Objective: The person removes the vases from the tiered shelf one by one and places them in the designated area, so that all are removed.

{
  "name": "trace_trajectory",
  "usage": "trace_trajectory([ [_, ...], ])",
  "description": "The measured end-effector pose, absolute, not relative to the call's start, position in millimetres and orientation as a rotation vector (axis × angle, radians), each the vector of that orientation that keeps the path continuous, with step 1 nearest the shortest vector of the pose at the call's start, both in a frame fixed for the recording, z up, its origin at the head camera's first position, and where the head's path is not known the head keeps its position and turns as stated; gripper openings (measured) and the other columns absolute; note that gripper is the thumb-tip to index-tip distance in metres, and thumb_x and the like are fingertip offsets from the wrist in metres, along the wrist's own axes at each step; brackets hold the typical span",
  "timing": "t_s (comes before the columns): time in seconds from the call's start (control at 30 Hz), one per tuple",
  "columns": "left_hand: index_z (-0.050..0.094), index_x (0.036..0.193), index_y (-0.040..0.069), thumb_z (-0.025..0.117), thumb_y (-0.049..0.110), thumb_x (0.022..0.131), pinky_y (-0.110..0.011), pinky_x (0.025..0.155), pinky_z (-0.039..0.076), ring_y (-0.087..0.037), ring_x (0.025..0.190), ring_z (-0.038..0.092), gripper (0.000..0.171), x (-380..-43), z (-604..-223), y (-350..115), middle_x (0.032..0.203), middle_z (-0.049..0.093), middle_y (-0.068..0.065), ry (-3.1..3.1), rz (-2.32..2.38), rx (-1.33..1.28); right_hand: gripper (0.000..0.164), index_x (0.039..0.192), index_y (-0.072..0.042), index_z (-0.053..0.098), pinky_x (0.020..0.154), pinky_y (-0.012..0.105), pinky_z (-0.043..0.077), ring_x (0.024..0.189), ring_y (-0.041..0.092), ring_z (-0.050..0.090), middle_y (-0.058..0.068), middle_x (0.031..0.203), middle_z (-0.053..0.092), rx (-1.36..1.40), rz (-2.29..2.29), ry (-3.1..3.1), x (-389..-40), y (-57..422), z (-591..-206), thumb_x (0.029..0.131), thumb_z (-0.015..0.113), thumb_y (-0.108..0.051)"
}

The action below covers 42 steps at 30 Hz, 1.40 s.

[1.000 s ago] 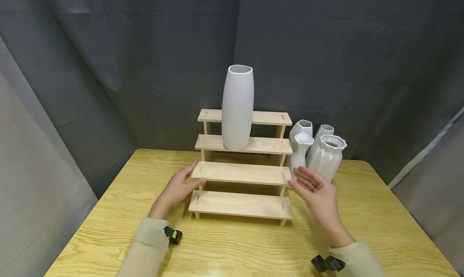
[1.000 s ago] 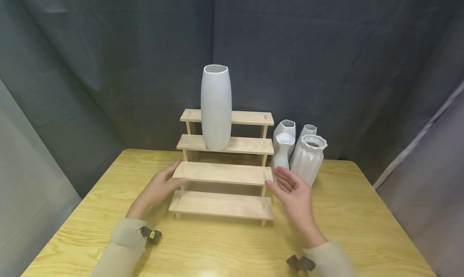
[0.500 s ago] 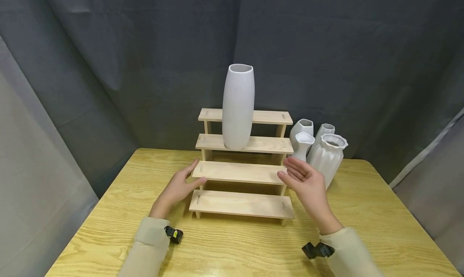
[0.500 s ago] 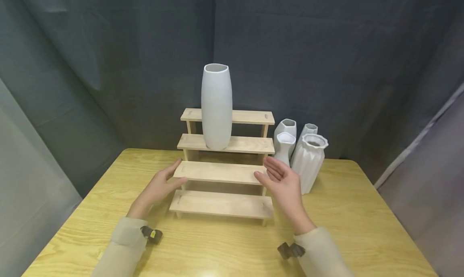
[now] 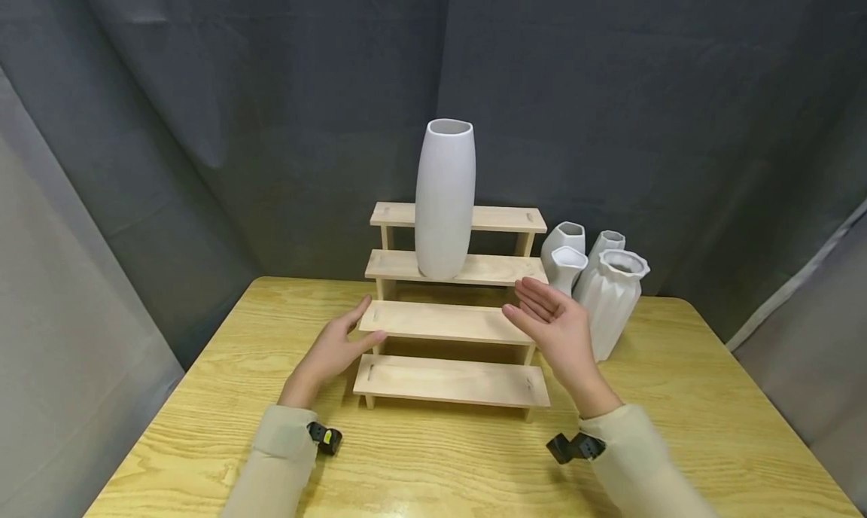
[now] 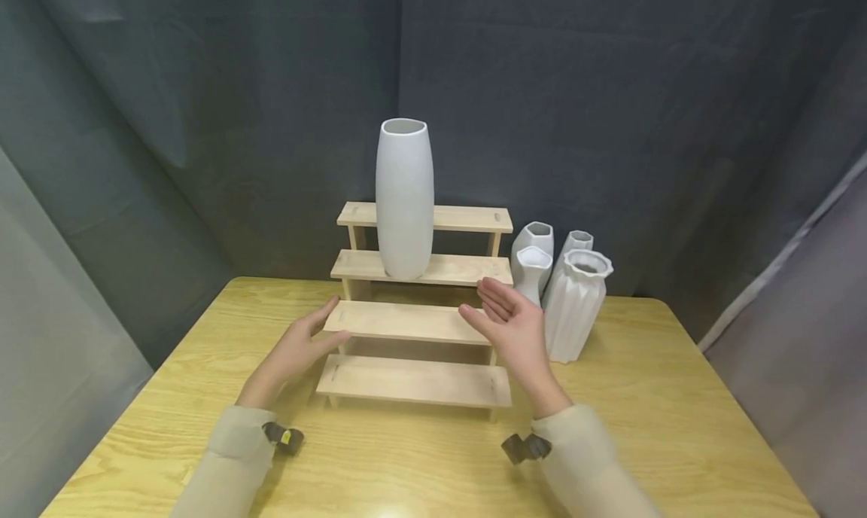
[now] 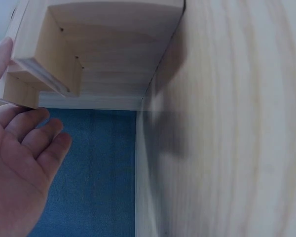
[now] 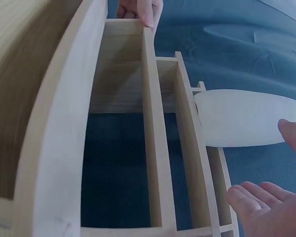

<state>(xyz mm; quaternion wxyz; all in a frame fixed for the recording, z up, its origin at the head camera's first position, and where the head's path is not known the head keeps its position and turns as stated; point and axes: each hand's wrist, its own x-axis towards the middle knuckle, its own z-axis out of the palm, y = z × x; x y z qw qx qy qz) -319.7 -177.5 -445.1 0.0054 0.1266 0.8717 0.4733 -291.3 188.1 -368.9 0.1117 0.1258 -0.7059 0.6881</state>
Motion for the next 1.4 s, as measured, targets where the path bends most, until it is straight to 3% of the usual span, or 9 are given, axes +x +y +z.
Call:
trace_trajectory([
  [0.33,0.022,0.157,0.033,0.062,0.066,0.086,-0.051,0.114,0.029,-0.034,0.143,0.028,0.088,-319,-443,-177,0.160,0.020,0.008,2.731,1.472,0.387,0.069,0.139,0.009,0.049,0.096,0.026,0.048,0.126,0.034,0.054,0.024,0.137,0.054,0.404,2.023,-2.030,-303,177,-360,0.082,0.082,-0.012],
  [0.53,0.022,0.157,0.032,0.062,0.065,0.086,-0.051,0.114,0.029,-0.034,0.143,0.028,0.088,-319,-443,-178,0.160,0.020,0.007,2.744,1.472,0.398,0.070,0.140,0.006,0.050,0.102,0.031,0.045,0.128,0.030,0.053,0.021,0.138,0.055,0.406,2.006,-2.069,-312,171,-357,0.082,0.083,-0.016],
  [1.4,0.023,0.157,0.034,0.062,0.066,0.086,-0.050,0.114,0.030,-0.034,0.142,0.030,0.087,-321,-446,-178,0.160,0.021,0.008,2.762,1.458,0.406,0.076,0.142,0.000,0.048,0.110,0.032,0.038,0.131,0.024,0.050,0.012,0.139,0.055,0.427,1.894,-2.086,-341,141,-339,0.079,0.086,-0.020],
])
